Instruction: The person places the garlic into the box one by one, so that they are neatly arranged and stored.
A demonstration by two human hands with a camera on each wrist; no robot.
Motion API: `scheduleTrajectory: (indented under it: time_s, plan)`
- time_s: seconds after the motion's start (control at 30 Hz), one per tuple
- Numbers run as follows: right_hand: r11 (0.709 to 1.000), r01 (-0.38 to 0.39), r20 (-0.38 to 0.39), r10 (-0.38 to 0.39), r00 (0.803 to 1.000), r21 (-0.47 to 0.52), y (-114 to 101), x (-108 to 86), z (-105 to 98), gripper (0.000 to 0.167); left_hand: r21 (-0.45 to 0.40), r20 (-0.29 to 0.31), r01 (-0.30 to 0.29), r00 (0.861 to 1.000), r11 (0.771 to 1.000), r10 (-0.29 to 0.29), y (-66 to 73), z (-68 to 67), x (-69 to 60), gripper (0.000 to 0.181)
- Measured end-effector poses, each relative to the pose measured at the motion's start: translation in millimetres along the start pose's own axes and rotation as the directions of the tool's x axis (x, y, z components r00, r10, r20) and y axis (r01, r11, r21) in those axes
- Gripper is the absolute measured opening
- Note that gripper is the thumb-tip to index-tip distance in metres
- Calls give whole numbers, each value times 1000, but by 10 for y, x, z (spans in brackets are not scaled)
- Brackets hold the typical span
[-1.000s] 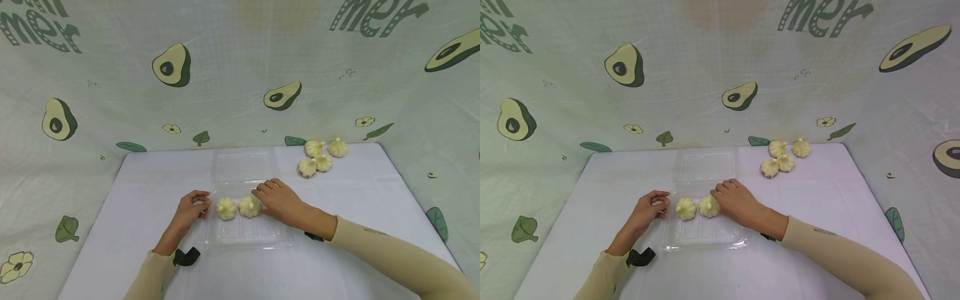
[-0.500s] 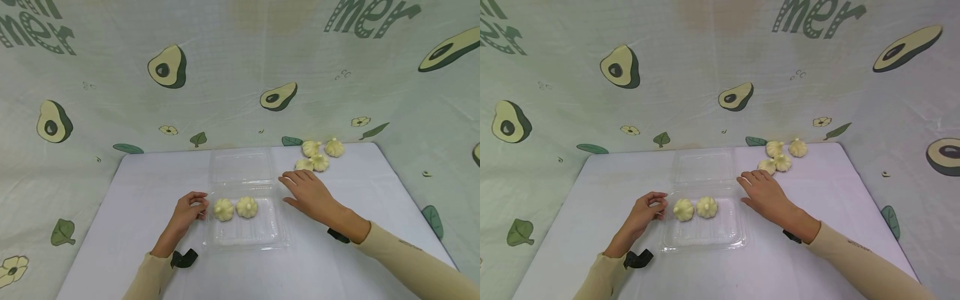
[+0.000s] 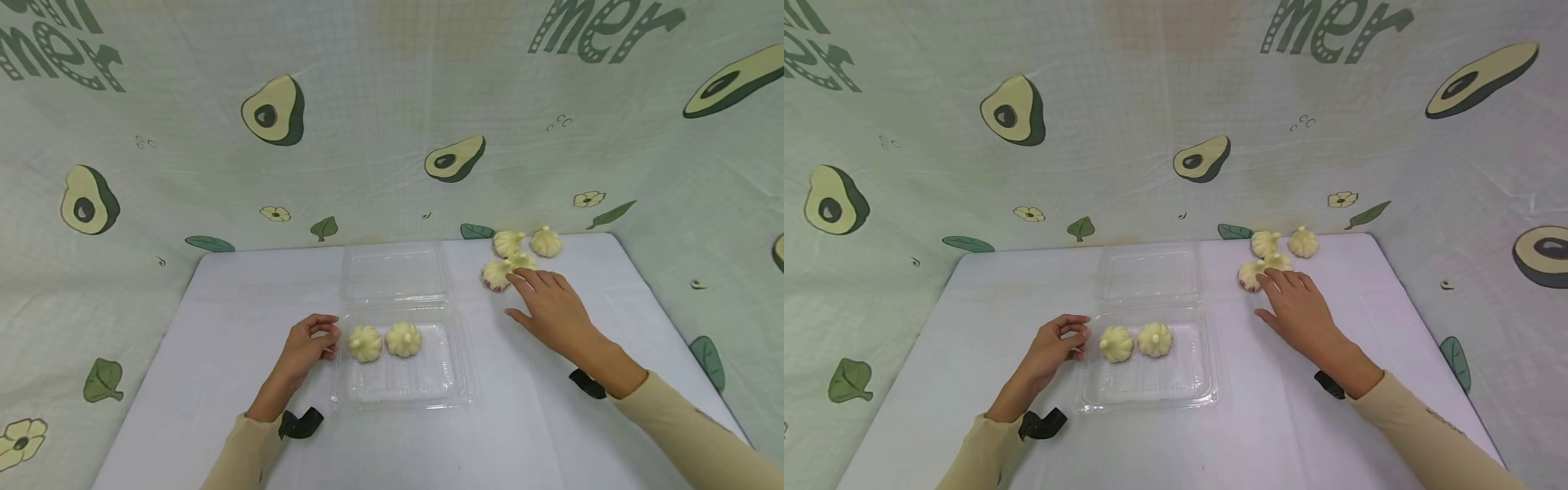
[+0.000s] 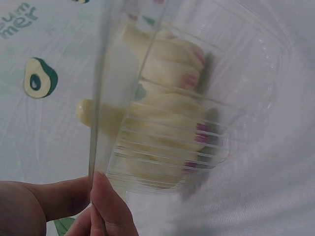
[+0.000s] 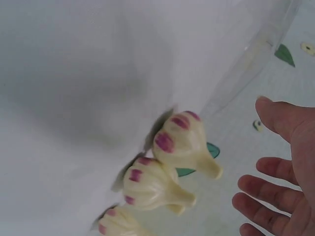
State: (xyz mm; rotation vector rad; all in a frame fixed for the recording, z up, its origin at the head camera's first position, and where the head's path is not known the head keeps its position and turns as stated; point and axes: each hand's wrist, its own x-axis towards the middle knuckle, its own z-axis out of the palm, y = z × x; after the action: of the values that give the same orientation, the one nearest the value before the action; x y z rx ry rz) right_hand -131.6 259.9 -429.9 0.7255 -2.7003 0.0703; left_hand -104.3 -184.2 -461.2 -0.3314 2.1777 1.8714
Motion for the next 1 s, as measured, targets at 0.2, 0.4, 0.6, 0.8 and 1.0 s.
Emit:
scheduleTrajectory:
  time_s: [0.2,0.4,0.6,0.8,1.0]
  plan:
    - [999,-50,-16,50,999,-16,222,-49,44,70,6,2,-10,1000,1000,10,2,-4,-3,33]
    - [993,-108,12,109,994,-43,367,-58,101,74,8,-2,-10,1000,1000,10,3,-1,7,32]
    - [987,-149,58,152,987,-58,473,-45,182,75,8,-5,-13,1000,1000,13,19,13,2,32]
    - [984,-164,73,169,983,-71,556,-28,261,78,2,-1,-12,1000,1000,12,27,18,-25,33]
    - [986,-158,80,162,984,-59,618,8,337,80,-3,-7,-5,1000,1000,5,1,17,-18,33]
